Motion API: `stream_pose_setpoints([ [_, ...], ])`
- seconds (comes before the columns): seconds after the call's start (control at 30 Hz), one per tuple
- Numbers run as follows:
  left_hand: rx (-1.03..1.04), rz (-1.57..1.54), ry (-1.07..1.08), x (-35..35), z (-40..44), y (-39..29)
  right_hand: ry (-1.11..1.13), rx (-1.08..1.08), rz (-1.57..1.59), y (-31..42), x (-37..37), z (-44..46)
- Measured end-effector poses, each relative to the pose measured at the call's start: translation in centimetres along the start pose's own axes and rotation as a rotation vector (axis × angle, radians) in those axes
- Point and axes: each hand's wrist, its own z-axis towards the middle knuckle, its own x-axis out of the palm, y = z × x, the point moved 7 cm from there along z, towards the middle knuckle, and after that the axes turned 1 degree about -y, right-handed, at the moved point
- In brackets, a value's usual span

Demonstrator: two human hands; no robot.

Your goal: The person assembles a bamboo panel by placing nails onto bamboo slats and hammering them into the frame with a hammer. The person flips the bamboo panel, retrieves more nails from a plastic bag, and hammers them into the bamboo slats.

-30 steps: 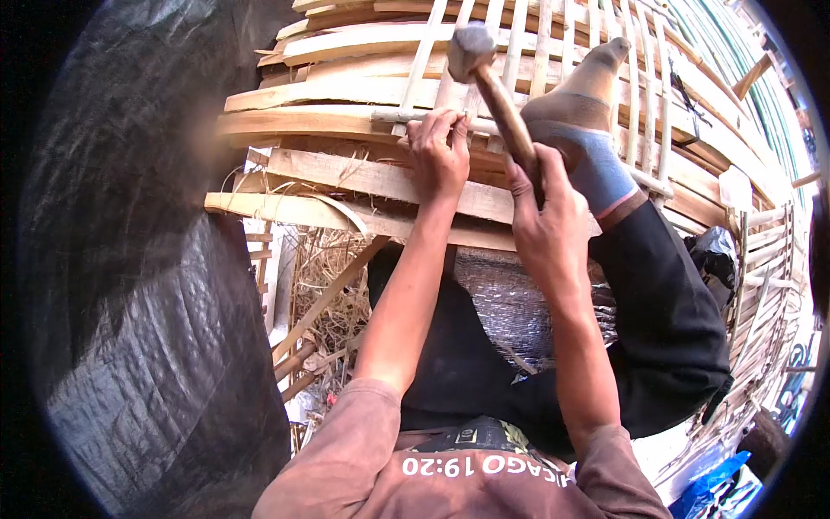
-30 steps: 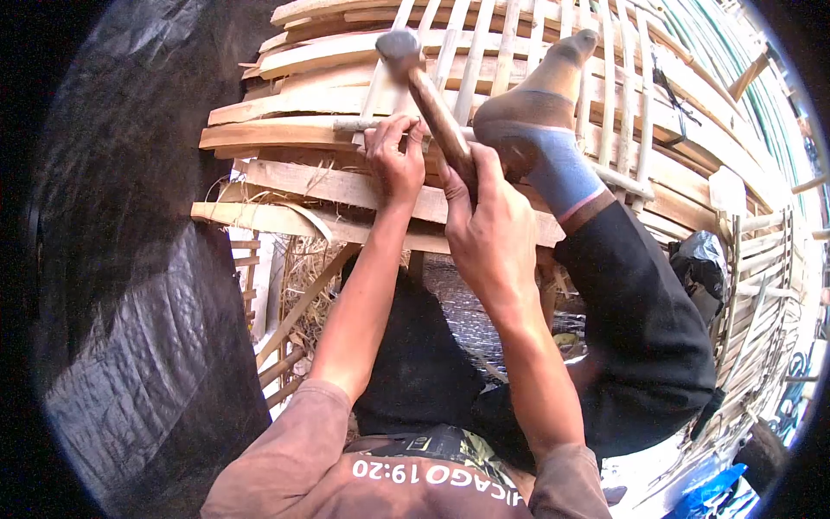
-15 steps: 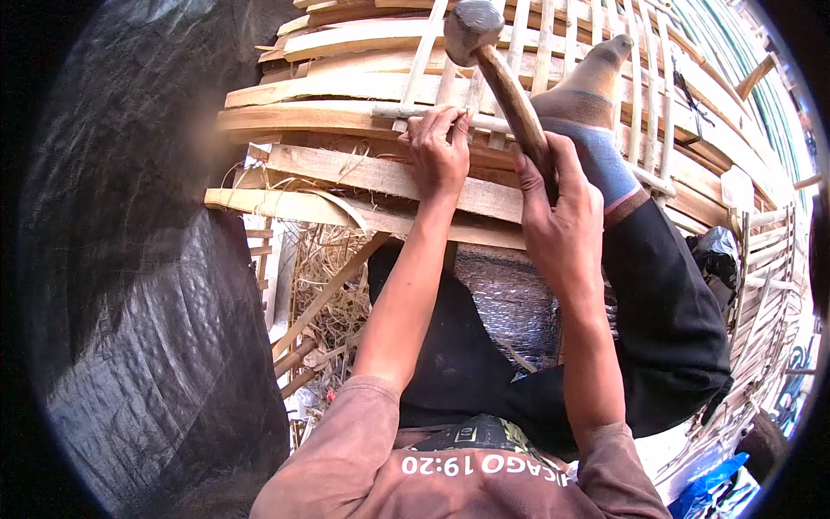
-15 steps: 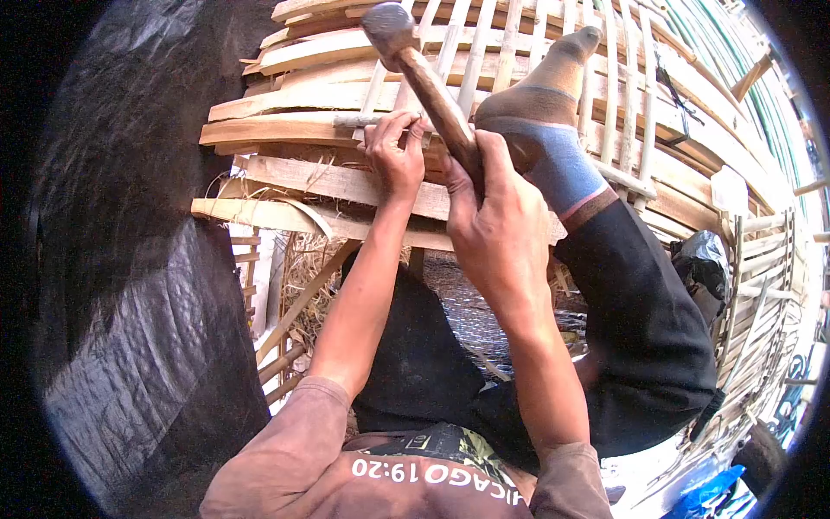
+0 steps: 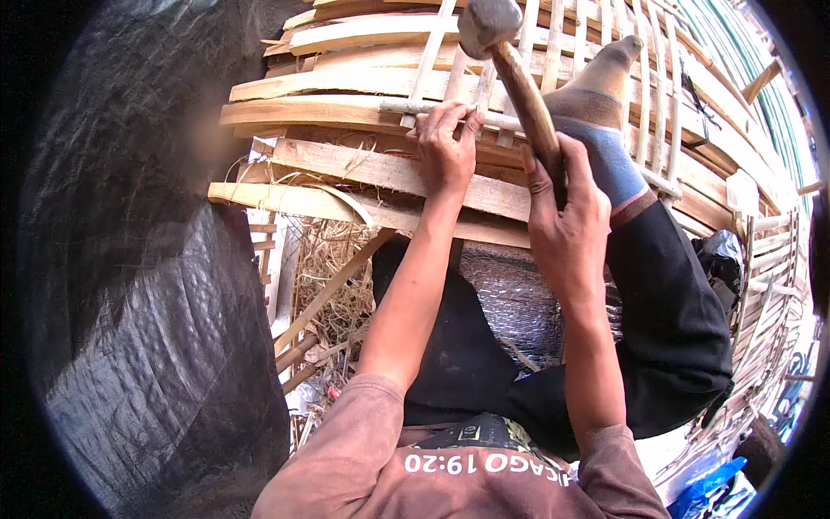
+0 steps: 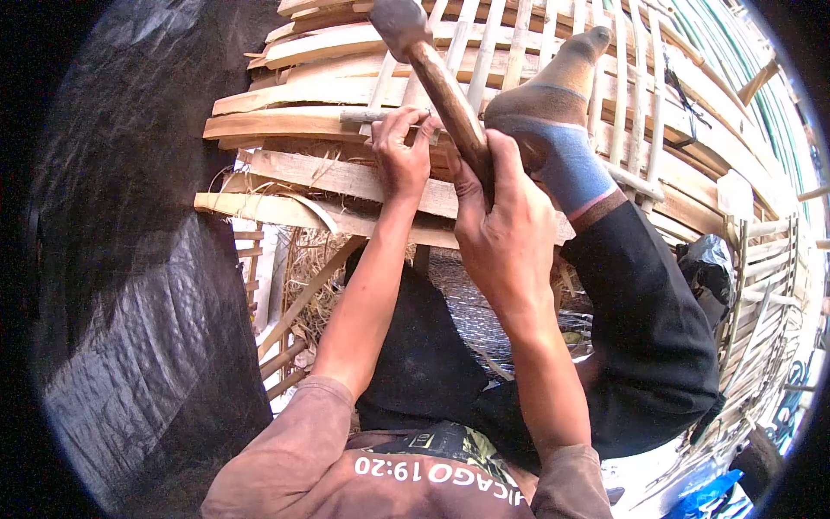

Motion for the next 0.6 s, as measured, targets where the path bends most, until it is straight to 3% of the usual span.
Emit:
stream_pose_setpoints([
  [0.07, 0.042, 0.003, -0.014, -0.5, 0.1, -0.5, 0.044, 0.058, -0.005, -1.8, 0.7, -0.4],
  [0.2, -0.072, -0.198, -0.110, -3.4, 0.3, 1.3, 0.055, 0.161, -0.081, -4.3, 0.5, -1.1],
  [0.23, 0.053, 0.027, -0.194, -4.4, 1.7, 2.2, 0.059, 0.161, -0.085, -4.4, 0.3, -1.1],
  [0.27, -0.083, 0.130, -0.202, -5.0, 3.6, 2.7, 0.068, 0.168, -0.090, -4.3, 0.2, -1.2],
  [0.3, -0.038, 0.189, -0.199, -5.1, 5.8, 3.1, 0.073, 0.153, -0.080, -3.9, 0.0, -1.0],
  [0.33, -0.100, 0.265, -0.098, -4.3, 7.6, 4.6, 0.074, 0.131, -0.068, -3.5, -0.1, -0.7],
  [0.43, 0.013, 0.423, 0.032, -2.1, 10.1, 7.8, 0.069, 0.080, -0.027, -2.8, 0.5, -0.6],
  [0.5, -0.075, 0.585, 0.236, -0.8, 10.2, 9.2, 0.112, 0.111, -0.076, -3.4, 1.5, -0.9],
  [0.6, -0.088, 0.542, 0.302, -0.6, 10.1, 9.4, 0.123, 0.085, -0.125, -4.2, 3.0, -1.1],
])
